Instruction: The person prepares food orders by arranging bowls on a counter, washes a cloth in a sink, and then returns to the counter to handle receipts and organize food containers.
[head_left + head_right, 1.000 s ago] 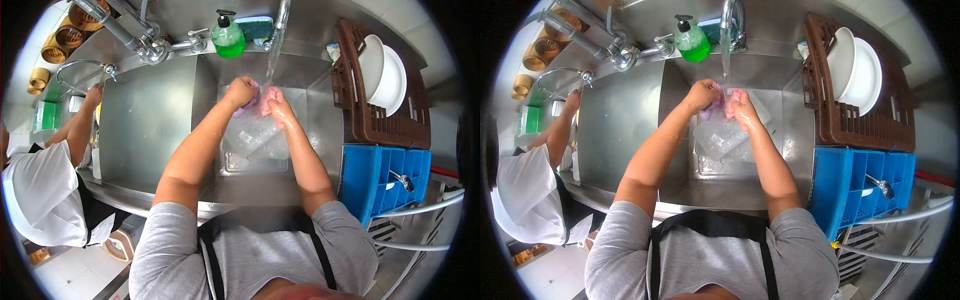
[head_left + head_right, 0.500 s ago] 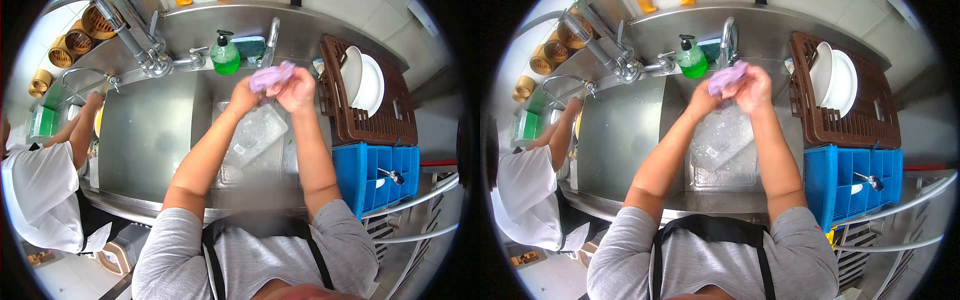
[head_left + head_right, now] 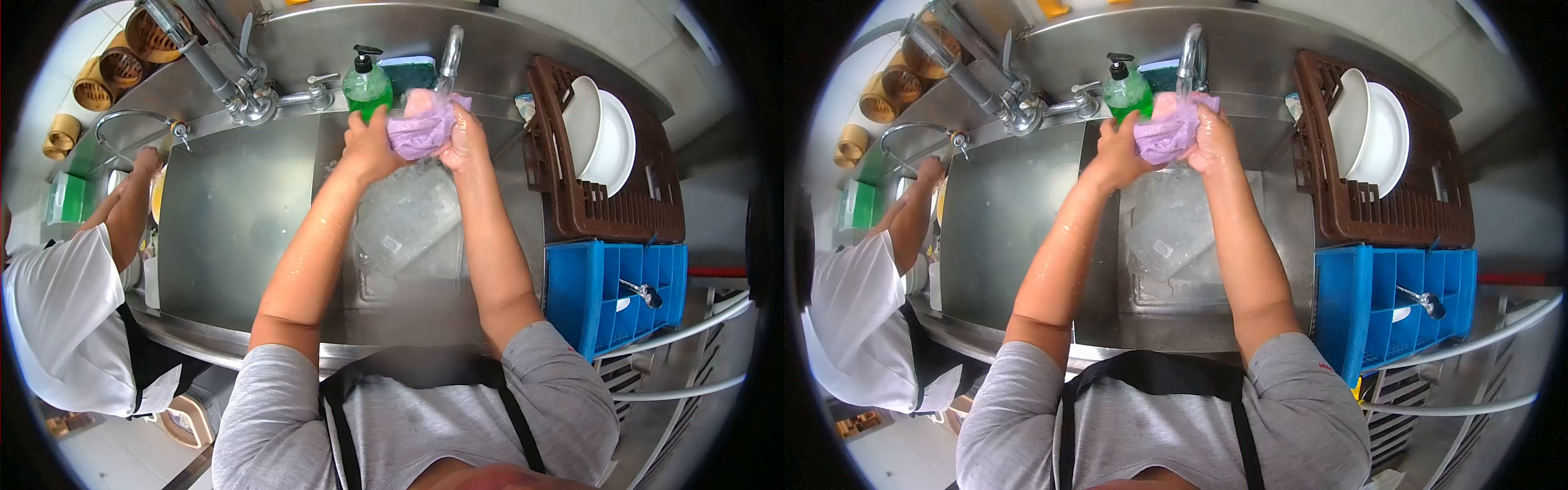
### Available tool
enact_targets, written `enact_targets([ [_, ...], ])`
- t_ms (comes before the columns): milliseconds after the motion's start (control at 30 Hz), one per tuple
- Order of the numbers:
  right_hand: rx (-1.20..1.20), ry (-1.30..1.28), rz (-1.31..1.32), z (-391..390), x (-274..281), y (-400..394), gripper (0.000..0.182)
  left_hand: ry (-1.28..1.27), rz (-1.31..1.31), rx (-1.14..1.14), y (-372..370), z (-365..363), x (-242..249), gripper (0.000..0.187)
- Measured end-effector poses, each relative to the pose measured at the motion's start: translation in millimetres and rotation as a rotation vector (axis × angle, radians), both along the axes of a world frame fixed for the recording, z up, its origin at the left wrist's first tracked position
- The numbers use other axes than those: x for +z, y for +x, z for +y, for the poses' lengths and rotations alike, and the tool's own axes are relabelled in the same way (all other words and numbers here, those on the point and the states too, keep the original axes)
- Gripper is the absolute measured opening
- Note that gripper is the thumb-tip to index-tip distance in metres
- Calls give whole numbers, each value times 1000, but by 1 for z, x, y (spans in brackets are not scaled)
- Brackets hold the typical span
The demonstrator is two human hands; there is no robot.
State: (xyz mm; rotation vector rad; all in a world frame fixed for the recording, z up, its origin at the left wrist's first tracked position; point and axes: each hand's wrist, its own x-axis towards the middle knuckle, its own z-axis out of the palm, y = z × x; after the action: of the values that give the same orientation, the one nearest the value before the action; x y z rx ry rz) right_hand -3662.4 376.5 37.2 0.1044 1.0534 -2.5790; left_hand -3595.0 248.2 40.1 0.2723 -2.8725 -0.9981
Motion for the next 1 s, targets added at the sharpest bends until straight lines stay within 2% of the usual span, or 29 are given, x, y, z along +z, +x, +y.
enact_targets([
  [33, -39, 60, 101, -1, 17, 9, 17, -4, -126, -14, 0, -11, 1, 85],
  [67, -80, 117, 204, -2, 31, 15, 20, 584, -376, -281, 5, -21, 27, 86],
  [100, -121, 174, 306, -3, 37, 19, 23, 1002, -471, -366, 5, -22, 26, 86],
  [133, -153, 190, 539, -4, 31, 20, 24, 1424, -558, -445, 4, -22, 24, 87],
  [167, -150, 331, 715, -3, 34, 28, 22, 1848, -635, -521, 4, -22, 24, 87],
  [200, -149, 474, 890, -2, 40, 41, 21, 1906, -544, -519, 4, -13, 30, 73],
  [233, -147, 621, 1067, -2, 44, 49, 19, 1916, -457, -386, -3, -6, 26, 65],
  [267, -175, 598, 1068, -8, 26, 50, 18, 1922, -369, -255, -11, 1, 18, 57],
  [300, -215, 587, 953, -5, 23, 50, 16, 1924, -282, -125, -15, 11, 20, 49],
  [333, -255, 575, 837, -3, 21, 52, 14, 1763, 7, -43, -15, 24, 22, 25],
  [367, -294, 558, 720, -1, 18, 52, 12, 1656, 123, 21, -17, 34, 24, 22],
  [433, -279, 217, 446, -4, 10, 46, 18, 1428, 341, 147, -20, 46, 25, 18],
  [467, -233, 19, 279, -5, 12, 44, 22, 1066, 380, 150, -20, 46, 24, 19],
  [500, -186, -180, 112, -6, 12, 39, 26, 868, 503, 78, -17, 48, 24, 21],
  [533, 10, -263, -5, -2, 6, 32, 39, 664, 620, 5, -11, 51, 23, 23],
  [567, 144, -319, 4, 3, 8, 30, 42, 458, 731, -66, -7, 54, 25, 25],
  [600, 278, -373, 14, 7, 13, 29, 45, 555, 747, -280, -10, 47, 20, 49],
  [633, 414, -425, 29, 11, 17, 26, 48, 385, 740, -272, -11, 41, 15, 58],
  [667, 406, -344, -22, 13, 19, 20, 39, 216, 730, -260, -11, 34, 9, 68],
  [700, 315, -120, 101, 15, 18, 17, 34, 47, 716, -246, -10, 26, 3, 79],
  [733, 221, 103, 222, 18, 16, 13, 30, -69, 488, -221, -10, 18, -4, 91],
  [767, 123, 325, 340, 21, 15, 11, 26, 214, 288, -298, -6, 10, -2, 89],
  [800, 132, 491, 419, 23, 22, 12, 27, 491, 83, -368, -2, 2, 4, 88],
  [833, 9, 650, 713, 22, 30, 15, 28, 764, -130, -430, 2, -1, 12, 87],
  [867, -119, 803, 1003, 21, 36, 21, 29, 1418, -384, -317, 5, -1, 23, 70],
  [900, -255, 948, 1294, 18, 42, 28, 30, 1568, -356, -234, 4, 5, 32, 60],
  [967, -238, 821, 1400, 15, 45, 37, 32, 1868, -292, -62, -4, 21, 40, 44],
  [1000, -216, 743, 1419, 16, 37, 36, 32, 2026, -249, -240, -13, 20, 25, 24],
])
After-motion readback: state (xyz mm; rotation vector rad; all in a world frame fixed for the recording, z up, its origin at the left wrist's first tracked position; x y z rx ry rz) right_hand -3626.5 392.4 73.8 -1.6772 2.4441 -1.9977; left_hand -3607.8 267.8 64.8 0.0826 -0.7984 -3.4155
